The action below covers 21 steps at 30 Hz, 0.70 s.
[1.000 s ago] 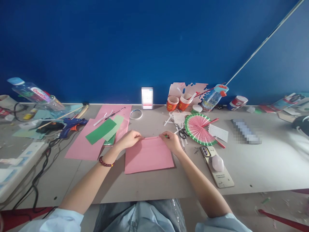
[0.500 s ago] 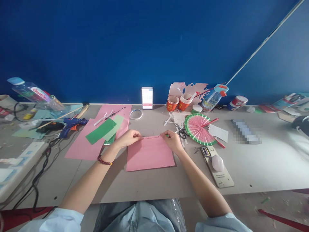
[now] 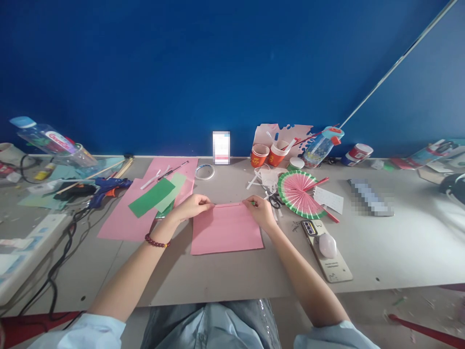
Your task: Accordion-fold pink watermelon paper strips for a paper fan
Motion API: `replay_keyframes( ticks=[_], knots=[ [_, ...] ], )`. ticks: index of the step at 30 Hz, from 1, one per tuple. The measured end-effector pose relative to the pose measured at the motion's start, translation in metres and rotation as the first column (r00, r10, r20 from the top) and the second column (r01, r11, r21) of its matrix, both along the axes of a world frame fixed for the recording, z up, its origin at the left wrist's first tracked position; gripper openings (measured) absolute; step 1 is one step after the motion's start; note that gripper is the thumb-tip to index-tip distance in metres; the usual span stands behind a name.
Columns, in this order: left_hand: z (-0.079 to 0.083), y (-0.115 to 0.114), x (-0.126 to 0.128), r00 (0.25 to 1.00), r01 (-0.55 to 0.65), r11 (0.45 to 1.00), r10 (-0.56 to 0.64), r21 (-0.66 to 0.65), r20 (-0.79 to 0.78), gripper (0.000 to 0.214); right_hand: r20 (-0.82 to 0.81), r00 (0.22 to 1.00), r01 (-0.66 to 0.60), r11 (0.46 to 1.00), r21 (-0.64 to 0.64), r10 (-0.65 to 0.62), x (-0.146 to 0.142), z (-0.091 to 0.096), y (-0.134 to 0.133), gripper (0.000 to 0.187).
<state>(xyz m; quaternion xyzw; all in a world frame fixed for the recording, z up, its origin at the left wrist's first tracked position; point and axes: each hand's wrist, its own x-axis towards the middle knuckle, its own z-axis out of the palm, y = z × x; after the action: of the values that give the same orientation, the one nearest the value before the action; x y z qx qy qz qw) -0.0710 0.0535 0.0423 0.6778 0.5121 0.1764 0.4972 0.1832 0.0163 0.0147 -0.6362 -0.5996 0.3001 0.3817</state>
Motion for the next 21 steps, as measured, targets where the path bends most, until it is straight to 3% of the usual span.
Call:
replay_keyframes(
  ticks=[7,21],
  knots=[
    [-0.0069,0.0012,0.0018,1.0,-0.006,0.998,0.004,0.065,0.024,0.027,0.001,1.0,0.005,1.0,-0.001,-0.005,-0.0001,0.0008,-0.0001,0.026],
    [-0.0013,0.0004,0.0007,0.998,-0.036,0.999,0.034,0.032,0.058,0.025,0.009,0.999,0.031,1.0,0.001,-0.031,0.004,0.0001,0.0018,0.025]
  ],
)
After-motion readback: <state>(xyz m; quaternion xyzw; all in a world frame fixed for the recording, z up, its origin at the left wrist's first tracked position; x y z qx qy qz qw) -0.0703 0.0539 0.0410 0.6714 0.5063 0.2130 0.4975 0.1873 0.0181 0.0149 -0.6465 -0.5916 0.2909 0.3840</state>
